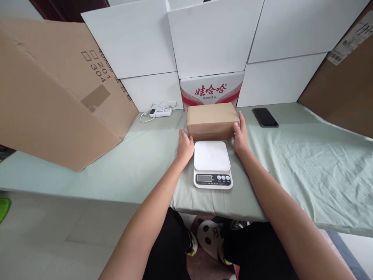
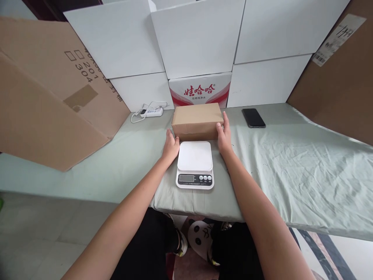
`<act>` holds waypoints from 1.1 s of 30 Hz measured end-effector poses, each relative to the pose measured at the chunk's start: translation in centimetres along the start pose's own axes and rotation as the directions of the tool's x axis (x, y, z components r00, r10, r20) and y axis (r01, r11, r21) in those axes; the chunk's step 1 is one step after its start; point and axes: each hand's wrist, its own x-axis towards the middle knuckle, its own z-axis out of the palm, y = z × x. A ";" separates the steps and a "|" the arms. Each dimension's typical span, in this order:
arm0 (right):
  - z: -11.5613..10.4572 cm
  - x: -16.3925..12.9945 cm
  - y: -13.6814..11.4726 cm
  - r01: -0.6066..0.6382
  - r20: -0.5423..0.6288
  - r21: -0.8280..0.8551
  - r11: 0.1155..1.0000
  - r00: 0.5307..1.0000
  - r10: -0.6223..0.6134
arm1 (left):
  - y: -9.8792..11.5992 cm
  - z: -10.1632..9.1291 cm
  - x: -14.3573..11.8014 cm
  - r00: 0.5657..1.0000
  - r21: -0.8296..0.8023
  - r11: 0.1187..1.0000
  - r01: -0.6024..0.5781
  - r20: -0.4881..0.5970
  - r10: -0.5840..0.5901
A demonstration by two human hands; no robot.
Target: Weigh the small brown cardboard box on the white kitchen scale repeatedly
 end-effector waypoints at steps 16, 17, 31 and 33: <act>-0.7 -2.1 -6.7 0.155 0.002 -0.045 0.987 0.988 -0.156 | 6.7 -2.6 -2.4 0.993 -0.313 0.943 -0.112 -0.012 0.114; -1.2 -3.0 -7.8 0.165 0.004 -0.062 0.984 0.986 -0.165 | 7.3 -3.1 -3.5 0.988 -0.333 0.931 -0.150 -0.025 0.150; -3.7 -12.2 -10.0 0.112 -0.029 -0.104 0.988 0.993 -0.115 | 6.9 -4.8 -13.2 0.995 -0.315 0.944 -0.098 -0.037 0.091; -3.6 -11.9 -10.0 0.110 -0.036 -0.102 0.989 0.993 -0.114 | 6.9 -4.7 -13.4 0.996 -0.314 0.945 -0.093 -0.042 0.084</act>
